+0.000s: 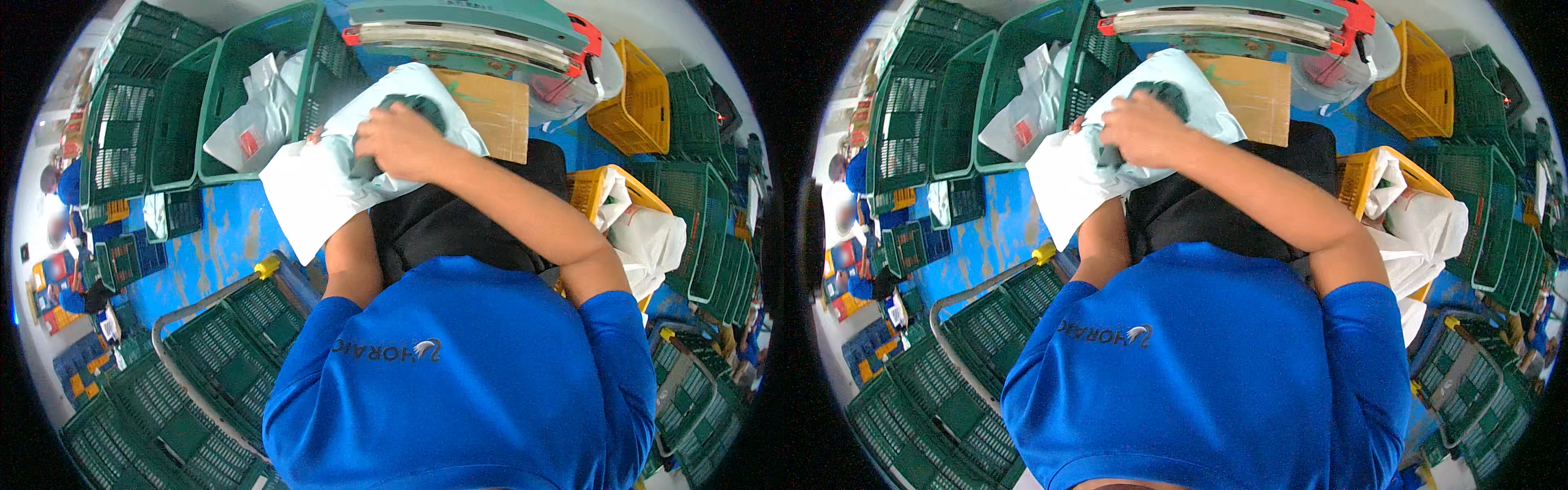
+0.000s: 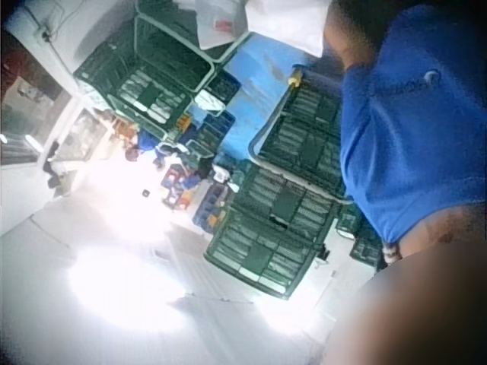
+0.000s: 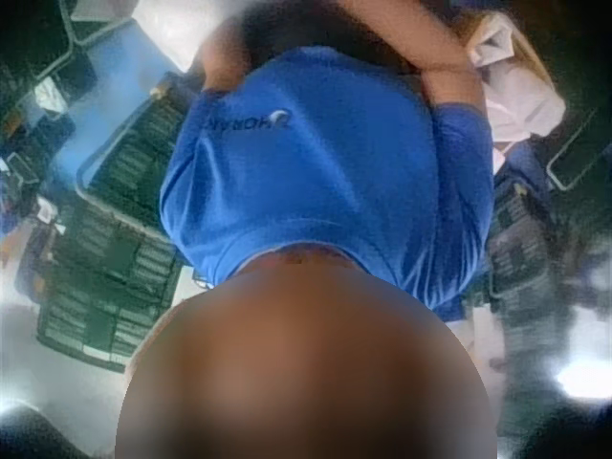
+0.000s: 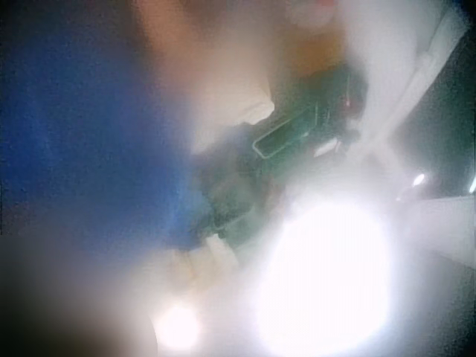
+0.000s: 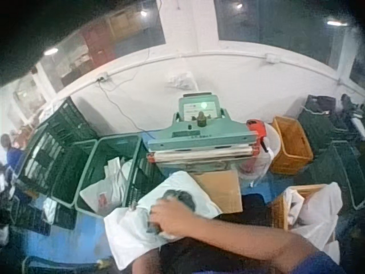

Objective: The person repeatedly places white plastic bags containing items onto a heat-sealing machine, presses the lever to seal the top, and then removes the sealed bags. The sealed bags are placed into a yellow basket. The person also moves the yellow basket to a different location at the end.

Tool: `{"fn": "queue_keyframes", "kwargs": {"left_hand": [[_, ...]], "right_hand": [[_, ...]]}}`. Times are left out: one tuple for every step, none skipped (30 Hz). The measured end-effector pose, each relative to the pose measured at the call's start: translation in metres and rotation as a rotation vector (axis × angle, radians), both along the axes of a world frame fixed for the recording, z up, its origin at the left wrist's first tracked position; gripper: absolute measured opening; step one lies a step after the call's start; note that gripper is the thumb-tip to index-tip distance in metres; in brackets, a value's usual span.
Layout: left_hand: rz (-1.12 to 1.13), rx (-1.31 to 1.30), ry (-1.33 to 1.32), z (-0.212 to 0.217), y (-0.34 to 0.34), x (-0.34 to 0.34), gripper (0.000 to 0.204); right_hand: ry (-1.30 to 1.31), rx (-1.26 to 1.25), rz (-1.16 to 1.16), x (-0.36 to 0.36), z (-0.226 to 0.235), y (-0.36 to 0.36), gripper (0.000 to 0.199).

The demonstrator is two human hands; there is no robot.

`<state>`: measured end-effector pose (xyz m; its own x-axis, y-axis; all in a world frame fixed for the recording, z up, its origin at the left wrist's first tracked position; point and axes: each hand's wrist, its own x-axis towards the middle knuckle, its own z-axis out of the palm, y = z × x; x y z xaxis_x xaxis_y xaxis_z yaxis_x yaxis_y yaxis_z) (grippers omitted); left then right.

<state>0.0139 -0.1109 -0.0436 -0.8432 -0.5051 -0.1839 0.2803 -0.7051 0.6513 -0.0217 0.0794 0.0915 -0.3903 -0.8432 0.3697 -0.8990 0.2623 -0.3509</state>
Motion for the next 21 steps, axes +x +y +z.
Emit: {"fn": "queue_keyframes", "kwargs": {"left_hand": [[-0.002, 0.017, 0.014, 0.004, 0.001, 0.001, 0.028], [0.004, 0.037, 0.031, 0.008, 0.001, 0.003, 0.028], [0.003, 0.059, 0.049, 0.012, 0.002, 0.005, 0.028], [0.006, 0.076, 0.069, 0.016, 0.003, 0.005, 0.028], [0.001, 0.094, 0.085, 0.019, 0.005, 0.006, 0.028], [-0.003, 0.111, 0.102, 0.02, 0.006, 0.005, 0.029], [-0.011, 0.137, 0.115, 0.021, 0.007, 0.005, 0.029], [-0.02, 0.164, 0.133, 0.021, 0.007, 0.003, 0.029], [-0.026, 0.189, 0.156, 0.021, 0.007, 0.002, 0.029], [-0.028, 0.211, 0.189, 0.021, 0.005, 0.003, 0.03], [-0.027, 0.209, 0.191, 0.02, 0.003, 0.001, 0.029], [-0.029, 0.193, 0.21, 0.021, 0.0, 0.002, 0.028], [-0.025, 0.179, 0.235, 0.022, -0.004, -0.001, 0.028], [-0.024, 0.161, 0.271, 0.023, -0.009, -0.002, 0.027], [-0.027, 0.148, 0.321, 0.026, -0.014, -0.007, 0.027], [-0.034, 0.147, 0.388, 0.029, -0.019, -0.014, 0.026], [-0.053, 0.15, 0.466, 0.034, -0.024, -0.023, 0.025], [-0.085, 0.146, 0.558, 0.04, -0.03, -0.032, 0.025], [-0.127, 0.145, 0.663, 0.047, -0.035, -0.044, 0.024], [-0.173, 0.129, 0.777, 0.055, -0.041, -0.054, 0.024], [-0.23, 0.102, 0.896, 0.064, -0.049, -0.065, 0.023]], "right_hand": [[0.061, 0.117, 0.005, 0.011, -0.007, -0.016, 0.013], [0.11, 0.231, 0.067, 0.022, -0.015, -0.023, 0.01], [0.1, 0.29, 0.116, 0.029, -0.022, -0.025, 0.009], [0.057, 0.452, 0.175, 0.032, -0.029, -0.024, 0.008], [0.094, 0.53, 0.173, 0.032, -0.034, -0.017, 0.008], [0.106, 0.555, 0.166, 0.028, -0.036, -0.008, 0.008], [0.135, 0.517, 0.149, 0.022, -0.036, 0.004, 0.009], [0.149, 0.564, 0.124, 0.013, -0.033, 0.015, 0.009], [0.157, 0.593, -0.046, 0.003, -0.027, 0.026, 0.01], [0.19, 0.559, -0.204, -0.008, -0.019, 0.04, 0.011], [0.08, 0.636, -0.279, -0.023, -0.008, 0.062, 0.012], [0.041, 0.582, -0.333, -0.038, 0.005, 0.088, 0.013], [-0.034, 0.526, -0.431, -0.047, 0.015, 0.113, 0.015], [-0.04, 0.378, -0.503, -0.055, 0.025, 0.14, 0.016], [-0.182, 0.279, -0.538, -0.06, 0.032, 0.164, 0.023], [-0.335, 0.221, -0.609, -0.065, 0.039, 0.186, 0.03], [-0.578, 0.02, -0.693, -0.064, 0.045, 0.209, 0.037], [-0.884, -0.119, -0.824, -0.058, 0.049, 0.227, 0.044], [-0.96, -0.34, -0.854, -0.058, 0.055, 0.24, 0.047], [-1.051, -0.552, -0.848, -0.064, 0.062, 0.25, 0.051], [-0.981, -0.623, -0.906, -0.076, 0.069, 0.255, 0.052]]}}
